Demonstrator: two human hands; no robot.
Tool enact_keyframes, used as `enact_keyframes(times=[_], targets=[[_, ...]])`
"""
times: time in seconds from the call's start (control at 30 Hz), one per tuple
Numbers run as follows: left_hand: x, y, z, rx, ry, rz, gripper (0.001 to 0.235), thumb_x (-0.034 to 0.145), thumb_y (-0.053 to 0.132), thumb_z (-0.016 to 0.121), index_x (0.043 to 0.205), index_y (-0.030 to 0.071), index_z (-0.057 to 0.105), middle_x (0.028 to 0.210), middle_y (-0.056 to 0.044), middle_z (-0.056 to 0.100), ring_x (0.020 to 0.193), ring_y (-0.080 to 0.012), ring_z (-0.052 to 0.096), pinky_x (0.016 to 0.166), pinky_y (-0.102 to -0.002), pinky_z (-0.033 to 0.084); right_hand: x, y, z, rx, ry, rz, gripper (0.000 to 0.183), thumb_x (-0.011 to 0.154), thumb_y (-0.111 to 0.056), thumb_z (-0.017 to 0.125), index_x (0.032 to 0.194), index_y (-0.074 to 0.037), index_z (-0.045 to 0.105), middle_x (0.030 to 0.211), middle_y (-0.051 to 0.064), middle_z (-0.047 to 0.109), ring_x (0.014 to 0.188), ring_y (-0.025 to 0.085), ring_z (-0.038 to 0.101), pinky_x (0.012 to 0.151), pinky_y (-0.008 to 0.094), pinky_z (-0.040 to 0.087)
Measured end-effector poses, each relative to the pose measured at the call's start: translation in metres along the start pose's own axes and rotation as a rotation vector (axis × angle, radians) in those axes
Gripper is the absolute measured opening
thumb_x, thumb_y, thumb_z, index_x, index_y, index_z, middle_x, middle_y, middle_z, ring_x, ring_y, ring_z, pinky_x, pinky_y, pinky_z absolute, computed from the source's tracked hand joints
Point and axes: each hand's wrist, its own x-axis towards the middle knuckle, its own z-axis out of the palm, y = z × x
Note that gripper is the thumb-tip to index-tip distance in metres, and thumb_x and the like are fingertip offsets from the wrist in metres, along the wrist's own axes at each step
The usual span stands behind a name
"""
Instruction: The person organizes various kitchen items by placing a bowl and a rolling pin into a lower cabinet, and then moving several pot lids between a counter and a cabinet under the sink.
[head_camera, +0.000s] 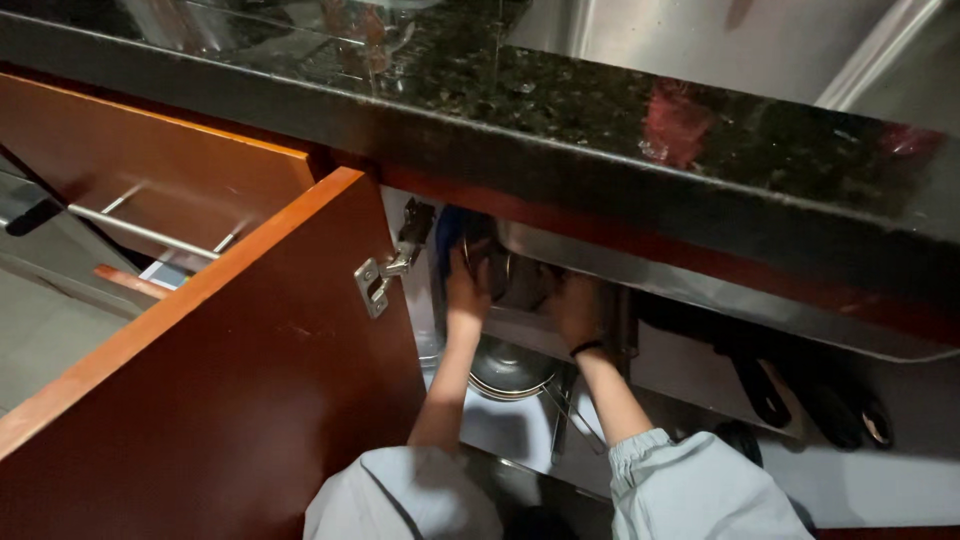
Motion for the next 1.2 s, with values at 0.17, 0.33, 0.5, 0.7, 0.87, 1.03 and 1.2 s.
enact_keyframes(times=[0.17,0.33,0.5,0.7,0.87,1.03,1.2], targets=[[-0.012,0.03,-0.022,0.044,-0.05,-0.047,0.049,0.102,0.031,0.059,0.143,0.01,0.043,0.115,-0.035,0.068,0.103,-0.0549,0.067,0.086,-0.063,0.056,-0.006,0.034,0.031,0.05,-0.079,0.09,0.031,0.09,-0.016,0.07,0.094,0.015,0.067,0.087,0.03,0.065,0.087,0.037,0.06,0.073,0.05,0.047],[-0.024,0.029,-0.024,0.071,-0.074,-0.073,0.053,0.101,0.03,0.06,0.146,0.013,0.04,0.116,-0.032,0.069,0.104,-0.0544,0.067,0.088,-0.064,0.055,-0.017,0.047,0.05,0.085,0.072,-0.028,0.073,0.1,-0.044,0.066,0.154,-0.002,0.041,0.142,0.032,0.052,0.131,0.048,0.052,0.104,0.062,0.045],[-0.031,0.034,-0.023,0.257,-0.056,-0.086,0.054,0.098,0.035,0.064,0.143,0.013,0.044,0.114,-0.026,0.072,0.101,-0.0466,0.072,0.088,-0.056,0.059,-0.019,0.058,0.051,-0.005,0.109,-0.065,0.081,0.099,-0.043,0.067,0.159,-0.002,0.031,0.147,0.035,0.046,0.137,0.051,0.046,0.112,0.064,0.039],[-0.022,0.037,-0.01,0.287,-0.193,-0.234,0.085,0.08,0.008,0.08,0.153,0.003,0.037,0.124,-0.031,0.068,0.112,-0.0481,0.068,0.096,-0.054,0.058,-0.036,-0.011,-0.003,0.08,0.023,0.019,0.065,0.105,-0.023,0.054,0.154,0.014,0.032,0.148,0.047,0.038,0.139,0.062,0.033,0.122,0.067,0.021],[-0.02,0.038,-0.01,0.439,-0.325,-0.29,0.096,0.076,0.01,0.085,0.156,-0.001,0.032,0.134,-0.031,0.061,0.12,-0.0469,0.065,0.102,-0.054,0.055,-0.011,0.075,0.041,-0.113,0.033,-0.029,0.069,0.105,-0.038,0.057,0.161,-0.007,0.03,0.151,0.029,0.044,0.141,0.045,0.044,0.117,0.058,0.036],[-0.013,0.091,-0.035,0.531,-0.427,-0.347,0.085,0.077,0.021,0.087,0.149,0.001,0.046,0.131,-0.027,0.065,0.121,-0.041,0.066,0.102,-0.046,0.057,-0.017,0.066,0.033,-0.129,0.001,-0.02,0.07,0.107,-0.042,0.05,0.162,-0.004,0.028,0.153,0.032,0.041,0.141,0.046,0.044,0.117,0.059,0.037],[-0.007,0.117,-0.051,0.549,-0.437,-0.372,0.069,0.083,0.031,0.083,0.136,-0.006,0.06,0.127,-0.031,0.067,0.12,-0.0454,0.065,0.1,-0.048,0.057,-0.02,0.057,0.025,-0.097,-0.028,-0.032,0.065,0.107,-0.035,0.052,0.16,-0.005,0.029,0.149,0.034,0.045,0.137,0.048,0.048,0.113,0.06,0.042]])
